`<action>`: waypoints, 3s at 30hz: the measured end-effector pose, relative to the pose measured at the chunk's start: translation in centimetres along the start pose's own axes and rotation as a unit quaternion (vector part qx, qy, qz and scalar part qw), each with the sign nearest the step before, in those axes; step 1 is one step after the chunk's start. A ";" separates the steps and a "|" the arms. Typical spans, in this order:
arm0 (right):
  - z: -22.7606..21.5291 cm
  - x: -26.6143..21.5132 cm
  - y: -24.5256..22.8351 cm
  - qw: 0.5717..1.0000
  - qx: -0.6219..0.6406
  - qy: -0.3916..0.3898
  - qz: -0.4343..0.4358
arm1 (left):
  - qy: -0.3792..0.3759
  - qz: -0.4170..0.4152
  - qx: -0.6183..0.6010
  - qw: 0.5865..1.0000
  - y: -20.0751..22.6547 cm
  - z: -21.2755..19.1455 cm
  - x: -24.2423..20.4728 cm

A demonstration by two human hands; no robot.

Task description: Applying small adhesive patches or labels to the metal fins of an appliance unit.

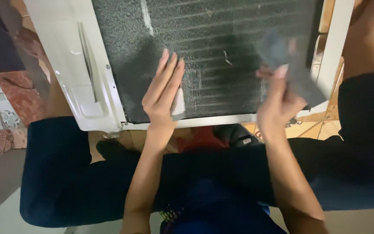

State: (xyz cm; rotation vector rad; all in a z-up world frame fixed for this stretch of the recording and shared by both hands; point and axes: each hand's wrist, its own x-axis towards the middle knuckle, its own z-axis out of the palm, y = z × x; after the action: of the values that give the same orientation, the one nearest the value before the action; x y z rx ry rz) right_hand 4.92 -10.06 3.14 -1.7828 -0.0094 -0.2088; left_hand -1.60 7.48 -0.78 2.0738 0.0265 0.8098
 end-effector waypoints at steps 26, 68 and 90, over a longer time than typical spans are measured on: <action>5.0 -5.0 1.7 0.856 -0.211 -0.411 -0.233 | -0.192 -0.163 0.059 0.966 -2.9 -8.4 -3.2; 6.2 -6.0 3.9 0.889 -0.248 -0.309 -0.229 | -0.093 -0.094 0.338 0.932 -9.6 -5.8 -0.4; 4.3 -8.6 5.6 0.876 -0.134 -0.247 -0.391 | -0.064 -0.348 -0.003 0.935 5.0 -6.0 -4.5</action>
State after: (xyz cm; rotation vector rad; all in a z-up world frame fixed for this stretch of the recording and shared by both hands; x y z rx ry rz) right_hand -2.25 -6.20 -4.38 -1.9809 -1.1336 -0.3333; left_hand -9.80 7.47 2.94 1.9033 0.6487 0.2349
